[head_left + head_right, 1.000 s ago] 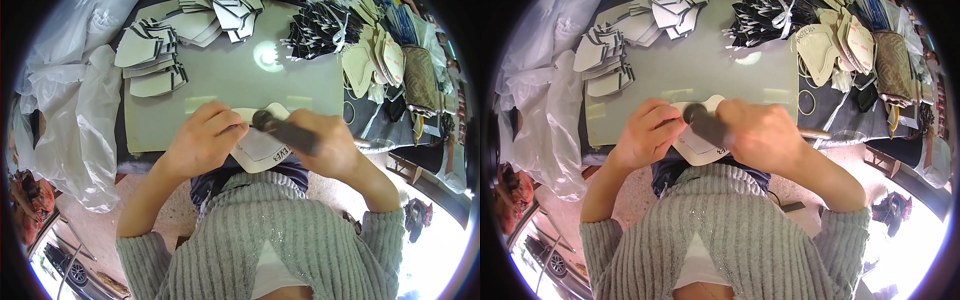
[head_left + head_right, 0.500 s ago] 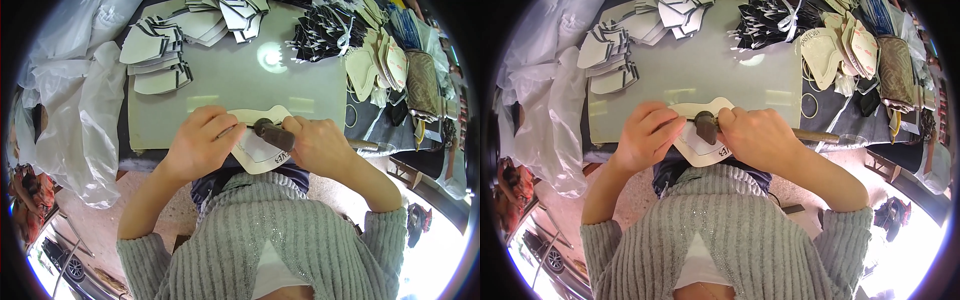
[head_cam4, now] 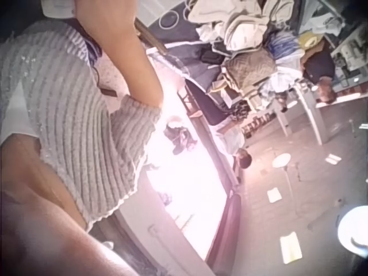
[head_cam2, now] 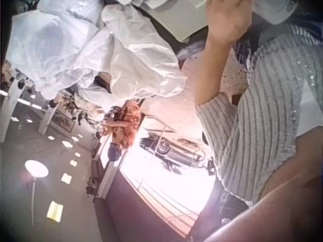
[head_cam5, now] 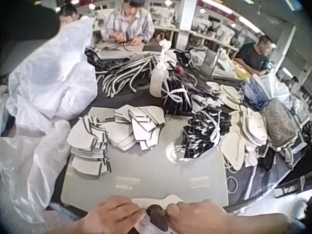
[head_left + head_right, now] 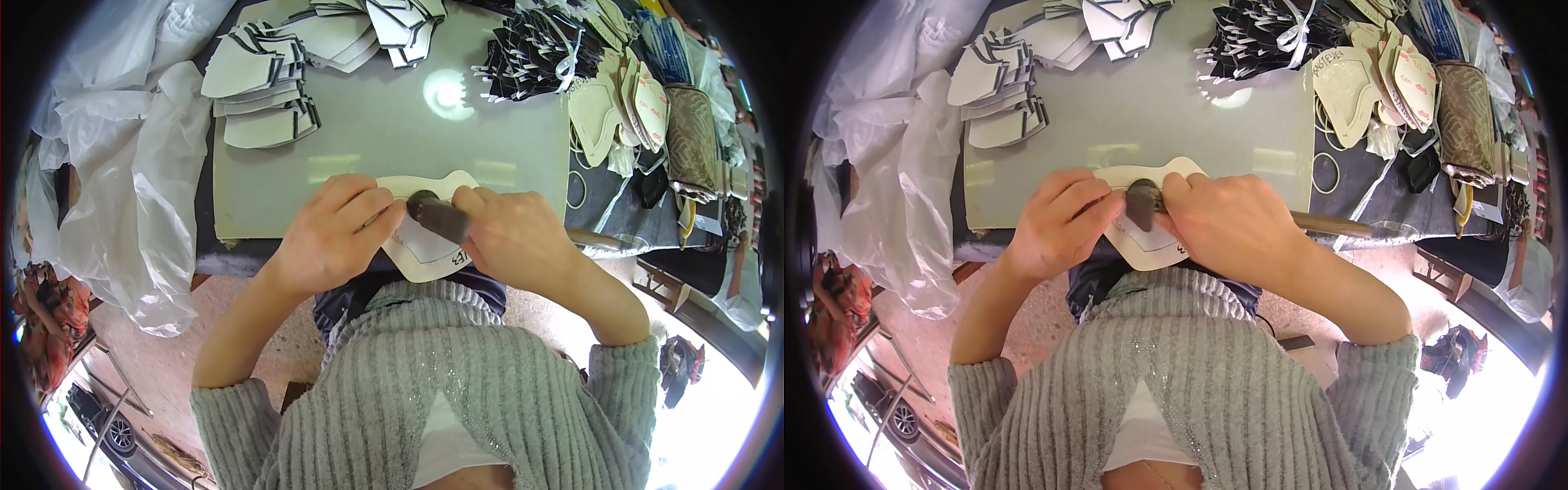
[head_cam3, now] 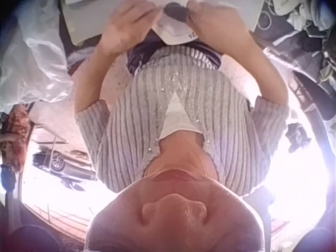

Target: The worker is assembling and hammering shoe upper components at a factory workbench to secure the pieces together.

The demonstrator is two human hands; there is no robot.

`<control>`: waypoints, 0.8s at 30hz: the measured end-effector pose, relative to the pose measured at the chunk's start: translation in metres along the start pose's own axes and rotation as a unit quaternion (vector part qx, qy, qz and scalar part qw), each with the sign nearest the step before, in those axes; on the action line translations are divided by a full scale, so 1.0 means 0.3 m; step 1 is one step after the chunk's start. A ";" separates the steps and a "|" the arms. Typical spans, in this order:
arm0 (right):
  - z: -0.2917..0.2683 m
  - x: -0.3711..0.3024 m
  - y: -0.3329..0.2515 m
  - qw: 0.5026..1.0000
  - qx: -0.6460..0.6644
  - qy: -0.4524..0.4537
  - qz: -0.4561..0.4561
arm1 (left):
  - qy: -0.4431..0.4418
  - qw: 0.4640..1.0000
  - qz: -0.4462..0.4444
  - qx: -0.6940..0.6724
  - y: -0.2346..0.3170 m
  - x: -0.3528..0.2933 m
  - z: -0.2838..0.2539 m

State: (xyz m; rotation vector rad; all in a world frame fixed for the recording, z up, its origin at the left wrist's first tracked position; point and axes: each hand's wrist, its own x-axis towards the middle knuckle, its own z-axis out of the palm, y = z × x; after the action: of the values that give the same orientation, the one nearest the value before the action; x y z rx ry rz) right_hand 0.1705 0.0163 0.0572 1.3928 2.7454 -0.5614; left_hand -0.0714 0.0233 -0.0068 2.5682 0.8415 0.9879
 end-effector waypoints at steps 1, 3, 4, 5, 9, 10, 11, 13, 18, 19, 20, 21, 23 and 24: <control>0.014 -0.008 0.003 0.998 -0.006 -0.049 0.024 | 0.000 1.000 0.001 -0.002 0.009 0.003 -0.003; 0.010 0.001 0.003 0.998 -0.008 -0.054 0.021 | 0.009 0.994 -0.084 -0.076 0.014 0.012 -0.016; 0.009 0.005 0.004 0.998 -0.011 -0.060 0.019 | 0.009 0.994 -0.085 -0.074 0.009 0.012 -0.023; 0.009 0.002 0.005 0.998 -0.011 -0.060 0.019 | -0.005 0.990 -0.099 -0.096 0.008 0.012 -0.029; 0.007 0.001 0.015 1.000 0.000 -0.030 0.001 | -0.019 0.997 -0.039 -0.063 -0.010 0.009 -0.036; 0.006 0.003 0.016 1.000 0.008 -0.009 -0.016 | -0.020 0.997 -0.040 -0.062 -0.009 0.003 -0.037; 0.004 0.002 0.016 1.000 0.008 -0.009 -0.016 | -0.019 0.999 -0.022 -0.027 -0.007 -0.005 -0.035; 0.001 0.001 0.016 1.000 0.014 -0.008 -0.012 | -0.019 1.000 -0.004 0.007 -0.006 -0.016 -0.034; -0.043 0.005 0.023 0.998 0.036 0.034 -0.027 | -0.021 0.999 0.017 0.044 -0.005 -0.030 -0.031; -0.048 0.007 0.018 0.993 0.056 0.095 -0.036 | -0.021 0.999 0.015 0.044 -0.005 -0.033 -0.034; -0.043 0.009 0.008 0.993 0.055 0.095 -0.034 | -0.024 0.998 0.020 0.047 -0.006 -0.030 -0.037; -0.030 0.016 -0.008 0.997 0.039 0.058 -0.031 | -0.028 0.998 0.025 0.049 -0.007 -0.027 -0.038; -0.024 0.022 -0.017 0.999 0.022 0.021 -0.031 | -0.027 0.998 0.027 0.047 -0.008 -0.032 -0.032; -0.024 0.025 -0.017 1.000 0.000 0.000 -0.023 | -0.027 0.998 0.027 0.047 -0.011 -0.035 -0.030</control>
State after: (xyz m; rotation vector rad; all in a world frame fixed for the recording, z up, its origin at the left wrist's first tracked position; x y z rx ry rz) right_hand 0.1630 0.0218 0.0641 1.3336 2.7838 -0.5615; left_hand -0.0851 0.0200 -0.0073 2.6970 0.8279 0.9099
